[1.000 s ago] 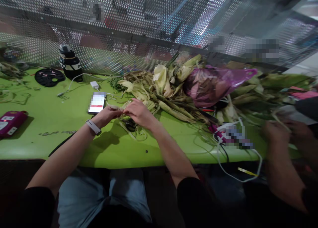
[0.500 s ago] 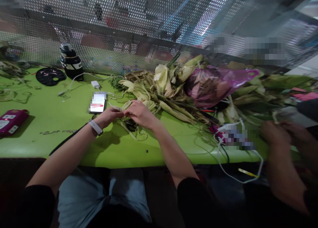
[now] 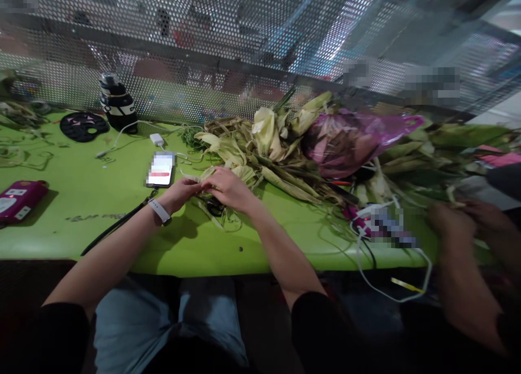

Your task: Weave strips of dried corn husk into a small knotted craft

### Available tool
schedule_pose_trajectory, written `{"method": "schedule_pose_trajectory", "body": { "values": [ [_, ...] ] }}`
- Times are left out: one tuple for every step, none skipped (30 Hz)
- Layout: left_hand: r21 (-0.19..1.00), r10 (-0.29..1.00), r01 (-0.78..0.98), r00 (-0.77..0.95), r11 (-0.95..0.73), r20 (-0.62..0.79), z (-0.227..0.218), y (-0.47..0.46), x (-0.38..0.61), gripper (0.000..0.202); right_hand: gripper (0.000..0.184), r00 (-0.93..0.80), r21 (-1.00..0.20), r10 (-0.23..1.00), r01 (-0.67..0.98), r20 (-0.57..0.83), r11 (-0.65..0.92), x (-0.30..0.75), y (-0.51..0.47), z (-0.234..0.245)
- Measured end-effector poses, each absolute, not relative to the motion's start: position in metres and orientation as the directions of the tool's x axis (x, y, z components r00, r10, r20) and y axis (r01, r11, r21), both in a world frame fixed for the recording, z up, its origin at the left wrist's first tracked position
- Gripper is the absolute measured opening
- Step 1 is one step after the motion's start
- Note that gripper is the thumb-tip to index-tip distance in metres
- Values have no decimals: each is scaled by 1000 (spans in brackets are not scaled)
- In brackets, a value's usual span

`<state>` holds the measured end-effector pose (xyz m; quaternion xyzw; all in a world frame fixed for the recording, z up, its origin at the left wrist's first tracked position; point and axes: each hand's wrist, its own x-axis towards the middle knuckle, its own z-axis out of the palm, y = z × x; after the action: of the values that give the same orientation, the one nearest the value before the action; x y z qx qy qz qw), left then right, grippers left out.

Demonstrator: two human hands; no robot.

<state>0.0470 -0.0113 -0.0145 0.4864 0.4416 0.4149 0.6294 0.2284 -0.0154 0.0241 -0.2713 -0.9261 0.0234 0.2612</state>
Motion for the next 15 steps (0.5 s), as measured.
{"method": "schedule_pose_trajectory", "body": {
  "values": [
    [978, 954, -96, 256, 188, -158, -15, -12, 48, 14, 12, -712, -190, 517, 490, 475, 850, 228, -15, 24],
    [974, 954, -104, 249, 199, -168, -15, -12, 49, 14, 11, -706, -195, 520, 492, 481, 849, 228, -15, 23],
    [970, 952, -115, 245, 216, -182, -15, -12, 49, 15, 11, -700, -199, 524, 495, 485, 846, 227, -15, 23],
    [964, 949, -128, 247, 235, -198, -16, -13, 50, 17, 10, -697, -203, 528, 498, 486, 843, 227, -15, 23],
    [957, 944, -143, 250, 254, -213, -16, -13, 50, 19, 10, -694, -205, 532, 502, 484, 840, 227, -15, 22],
    [949, 939, -155, 255, 274, -229, -17, -14, 51, 20, 11, -692, -206, 537, 506, 482, 838, 227, -15, 22],
    [942, 934, -164, 260, 292, -244, -17, -14, 51, 21, 12, -690, -206, 540, 510, 482, 835, 226, -15, 21],
    [937, 931, -170, 260, 305, -256, -16, -15, 51, 20, 14, -686, -205, 543, 515, 484, 832, 226, -15, 21],
    [934, 930, -171, 253, 314, -266, -16, -15, 52, 18, 16, -679, -206, 547, 520, 489, 829, 225, -15, 21],
    [932, 930, -171, 245, 319, -274, -15, -16, 51, 16, 18, -668, -210, 554, 527, 496, 823, 225, -16, 21],
    [931, 930, -173, 241, 321, -276, -13, -16, 51, 14, 20, -655, -220, 565, 535, 503, 816, 225, -16, 21],
    [930, 930, -181, 247, 320, -272, -12, -17, 51, 13, 22, -640, -233, 578, 543, 507, 806, 225, -16, 21],
    [929, 929, -196, 264, 314, -259, -10, -17, 50, 12, 23, -625, -248, 591, 551, 510, 797, 225, -16, 22],
    [927, 928, -219, 290, 303, -235, -8, -17, 49, 12, 24, -609, -262, 603, 558, 516, 788, 226, -16, 22],
    [924, 923, -244, 325, 295, -208, -6, -17, 48, 12, 25, -594, -273, 612, 563, 522, 780, 227, -15, 22]
  ]
}}
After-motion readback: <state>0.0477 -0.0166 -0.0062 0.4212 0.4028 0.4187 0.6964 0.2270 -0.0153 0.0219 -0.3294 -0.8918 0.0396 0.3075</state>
